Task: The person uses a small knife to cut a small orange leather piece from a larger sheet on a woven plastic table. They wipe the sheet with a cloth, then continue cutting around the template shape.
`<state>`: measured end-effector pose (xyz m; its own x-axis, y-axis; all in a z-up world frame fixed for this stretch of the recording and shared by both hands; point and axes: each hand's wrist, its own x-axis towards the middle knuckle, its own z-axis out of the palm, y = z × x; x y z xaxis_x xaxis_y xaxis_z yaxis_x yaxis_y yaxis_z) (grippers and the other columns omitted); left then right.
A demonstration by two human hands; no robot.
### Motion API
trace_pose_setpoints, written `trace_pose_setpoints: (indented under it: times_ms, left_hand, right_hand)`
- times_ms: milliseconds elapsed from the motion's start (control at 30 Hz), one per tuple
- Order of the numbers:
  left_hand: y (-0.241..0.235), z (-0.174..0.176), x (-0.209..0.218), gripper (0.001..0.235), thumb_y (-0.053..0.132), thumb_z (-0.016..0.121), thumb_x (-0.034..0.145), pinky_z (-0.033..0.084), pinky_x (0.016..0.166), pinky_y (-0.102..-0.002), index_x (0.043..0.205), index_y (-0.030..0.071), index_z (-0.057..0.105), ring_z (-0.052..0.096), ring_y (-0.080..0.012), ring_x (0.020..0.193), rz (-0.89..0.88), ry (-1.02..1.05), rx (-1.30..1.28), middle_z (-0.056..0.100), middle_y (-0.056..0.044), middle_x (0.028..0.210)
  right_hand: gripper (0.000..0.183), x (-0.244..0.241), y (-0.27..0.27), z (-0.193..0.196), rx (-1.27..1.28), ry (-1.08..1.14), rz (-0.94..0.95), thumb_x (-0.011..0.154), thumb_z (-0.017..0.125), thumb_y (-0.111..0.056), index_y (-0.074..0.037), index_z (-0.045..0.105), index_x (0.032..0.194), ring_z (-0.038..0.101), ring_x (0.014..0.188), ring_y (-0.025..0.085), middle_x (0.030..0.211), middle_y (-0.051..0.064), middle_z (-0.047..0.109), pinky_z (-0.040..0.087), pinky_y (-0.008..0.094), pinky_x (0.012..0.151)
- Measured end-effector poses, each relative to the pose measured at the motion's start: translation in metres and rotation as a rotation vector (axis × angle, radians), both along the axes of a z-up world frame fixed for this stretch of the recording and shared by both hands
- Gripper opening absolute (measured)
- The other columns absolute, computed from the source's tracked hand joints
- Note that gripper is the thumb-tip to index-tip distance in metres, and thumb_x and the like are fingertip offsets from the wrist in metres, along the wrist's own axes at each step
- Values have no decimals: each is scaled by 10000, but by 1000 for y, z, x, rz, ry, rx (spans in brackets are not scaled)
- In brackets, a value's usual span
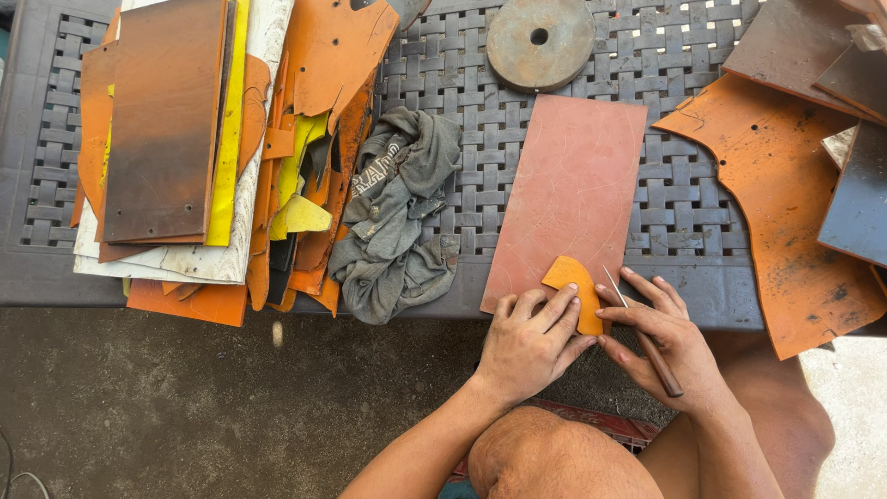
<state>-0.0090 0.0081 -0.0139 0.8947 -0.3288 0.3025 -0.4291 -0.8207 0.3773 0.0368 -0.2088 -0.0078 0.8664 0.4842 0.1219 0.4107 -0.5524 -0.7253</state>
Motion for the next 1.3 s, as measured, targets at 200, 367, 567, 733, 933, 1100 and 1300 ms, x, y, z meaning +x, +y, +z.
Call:
trace_pose_setpoints:
  times_ms: [200,367,567,733,933,1100,1300]
  left_hand:
    - [0,-1,0,472,438,704,979,406,996,-407,1223,36,730,564,-222,1203,3,-15,3,659,-67,1376]
    - [1,1,0,453,417,711,971,411,984,-409,1211,34,731,568,-224,1192,7,-14,-27,661,-70,1368]
    - [-1,9,7,350,368,711,974,450,910,-400,1150,69,759,610,-207,1094,67,9,-67,715,-9,1310]
    - [-6,18,10,310,374,679,962,455,801,-410,1104,121,789,602,-231,890,110,99,54,736,16,1280]
    - [-12,23,13,330,354,606,993,464,747,-414,1179,133,767,665,-203,746,87,221,152,704,-18,1339]
    - [-12,20,16,350,336,557,1002,516,738,-420,1209,130,749,733,-198,702,50,335,210,671,-33,1383]
    - [-13,22,18,348,335,557,1008,540,672,-397,1202,119,750,742,-204,683,49,383,184,661,-55,1392]
  right_hand:
    - [371,0,0,1,3,-1,7,748,815,-238,-150,728,1098,447,1461,285,1344,21,686,238,518,1253]
    - [367,0,0,-1,5,16,2,749,819,-237,-152,728,1095,445,1466,282,1341,16,691,236,516,1256]
    - [331,1,-5,-8,35,17,-50,764,809,-275,-146,745,1061,550,1349,248,1206,15,755,321,464,1205]
    - [415,50,-1,-9,327,342,-185,1082,458,-378,-50,704,1144,687,913,130,967,55,754,557,308,862]
    - [476,130,40,-5,200,682,-170,1009,582,-383,28,756,842,635,613,141,708,75,729,524,305,588]
    - [475,145,48,2,151,783,-150,1000,592,-392,19,745,818,616,558,126,663,72,708,478,293,519]
    - [461,141,41,-7,145,748,-121,1004,581,-369,11,758,813,639,571,138,670,83,713,509,302,536]
